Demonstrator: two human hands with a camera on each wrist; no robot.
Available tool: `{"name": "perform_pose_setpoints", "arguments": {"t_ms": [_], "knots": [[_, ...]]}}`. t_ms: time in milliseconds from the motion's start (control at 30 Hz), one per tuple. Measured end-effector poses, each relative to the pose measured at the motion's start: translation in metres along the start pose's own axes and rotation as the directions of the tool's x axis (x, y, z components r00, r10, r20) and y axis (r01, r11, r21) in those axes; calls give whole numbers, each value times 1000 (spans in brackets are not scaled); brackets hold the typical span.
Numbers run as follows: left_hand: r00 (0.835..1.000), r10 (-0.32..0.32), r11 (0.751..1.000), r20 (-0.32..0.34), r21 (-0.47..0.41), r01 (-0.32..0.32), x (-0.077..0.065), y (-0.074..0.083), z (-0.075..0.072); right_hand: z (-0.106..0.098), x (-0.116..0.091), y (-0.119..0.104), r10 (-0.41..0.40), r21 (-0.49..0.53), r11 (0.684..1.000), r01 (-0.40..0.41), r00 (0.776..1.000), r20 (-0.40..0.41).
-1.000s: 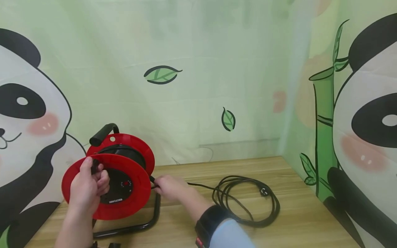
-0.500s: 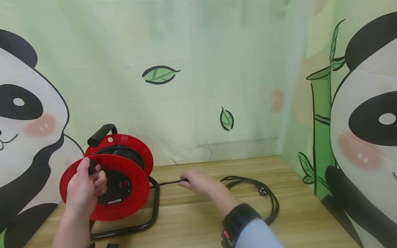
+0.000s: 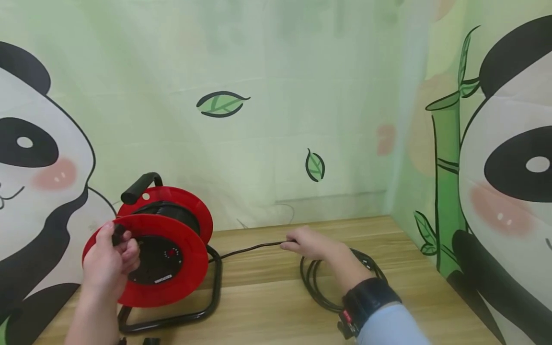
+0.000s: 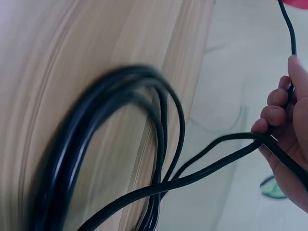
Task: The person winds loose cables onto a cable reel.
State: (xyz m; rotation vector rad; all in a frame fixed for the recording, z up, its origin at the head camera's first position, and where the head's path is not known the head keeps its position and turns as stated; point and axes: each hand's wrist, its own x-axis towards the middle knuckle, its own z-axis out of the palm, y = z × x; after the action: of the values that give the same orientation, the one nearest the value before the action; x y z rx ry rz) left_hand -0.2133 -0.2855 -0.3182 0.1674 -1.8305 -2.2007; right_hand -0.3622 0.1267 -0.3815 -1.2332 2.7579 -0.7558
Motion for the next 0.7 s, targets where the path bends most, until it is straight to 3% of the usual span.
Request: {"name": "perform_pose_setpoints", "arguments": {"t_ms": [300,700], "knots": [[1000,2,1000,-10,-18,-3,3,1,-7,-8,-16,13,79,26,997,-79,997,9],[1000,26,1000,-4,12,-26,0,0,-4,-4,-13,13,81,5,997,-81,997,-5]]}}
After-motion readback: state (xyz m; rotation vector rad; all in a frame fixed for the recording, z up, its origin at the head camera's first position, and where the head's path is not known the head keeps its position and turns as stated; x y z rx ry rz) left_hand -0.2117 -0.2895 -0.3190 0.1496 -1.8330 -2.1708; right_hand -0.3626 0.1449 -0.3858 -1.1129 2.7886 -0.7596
